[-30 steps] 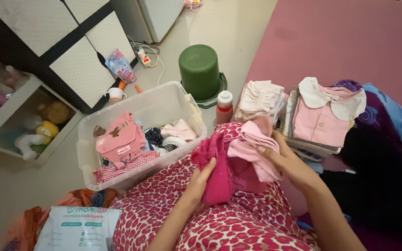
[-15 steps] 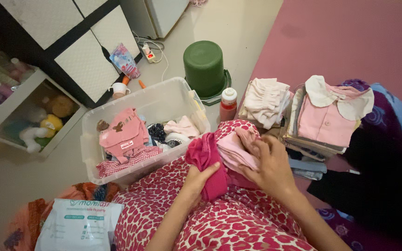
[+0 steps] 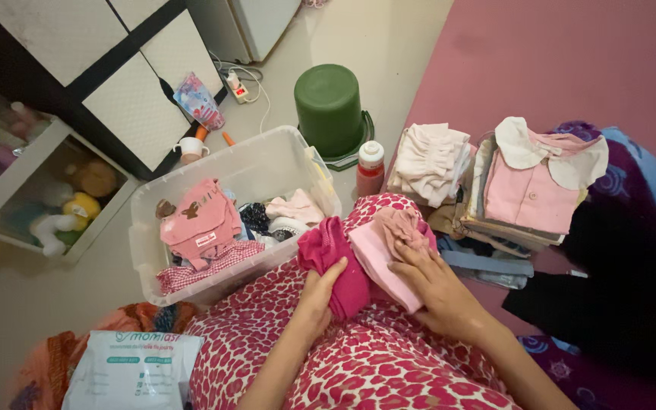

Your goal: The person sorts through clothes in a plastic bin, folding various garments and stacking them on a bed.

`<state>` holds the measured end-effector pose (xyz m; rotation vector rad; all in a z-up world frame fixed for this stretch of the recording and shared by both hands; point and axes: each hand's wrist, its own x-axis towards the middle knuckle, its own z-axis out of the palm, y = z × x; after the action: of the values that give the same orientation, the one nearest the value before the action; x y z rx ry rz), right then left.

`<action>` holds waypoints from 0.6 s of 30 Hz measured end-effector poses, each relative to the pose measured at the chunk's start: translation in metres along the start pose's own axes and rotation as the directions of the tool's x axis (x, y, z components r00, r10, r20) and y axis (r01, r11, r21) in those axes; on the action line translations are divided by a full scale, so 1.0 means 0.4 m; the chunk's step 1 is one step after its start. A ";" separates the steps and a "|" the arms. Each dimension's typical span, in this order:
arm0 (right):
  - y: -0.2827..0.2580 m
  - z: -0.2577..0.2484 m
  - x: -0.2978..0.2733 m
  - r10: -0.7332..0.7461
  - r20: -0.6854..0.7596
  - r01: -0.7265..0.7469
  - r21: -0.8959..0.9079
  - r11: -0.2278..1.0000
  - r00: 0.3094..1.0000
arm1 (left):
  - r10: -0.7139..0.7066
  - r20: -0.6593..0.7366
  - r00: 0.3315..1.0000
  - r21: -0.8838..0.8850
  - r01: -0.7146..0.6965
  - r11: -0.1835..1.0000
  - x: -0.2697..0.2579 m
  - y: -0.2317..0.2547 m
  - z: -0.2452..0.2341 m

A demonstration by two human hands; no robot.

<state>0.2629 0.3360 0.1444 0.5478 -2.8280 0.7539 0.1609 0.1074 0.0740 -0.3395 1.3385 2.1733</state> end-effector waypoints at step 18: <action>-0.087 -0.122 0.178 0.610 -0.144 -0.550 0.310 0.776 0.779 | -0.138 0.220 0.966 -0.126 0.169 0.978 -0.040 0.044 -0.010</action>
<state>0.2142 0.3109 0.2196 -0.4228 -2.6795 1.1983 0.1633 0.0924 0.0928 -0.2513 1.0101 2.1134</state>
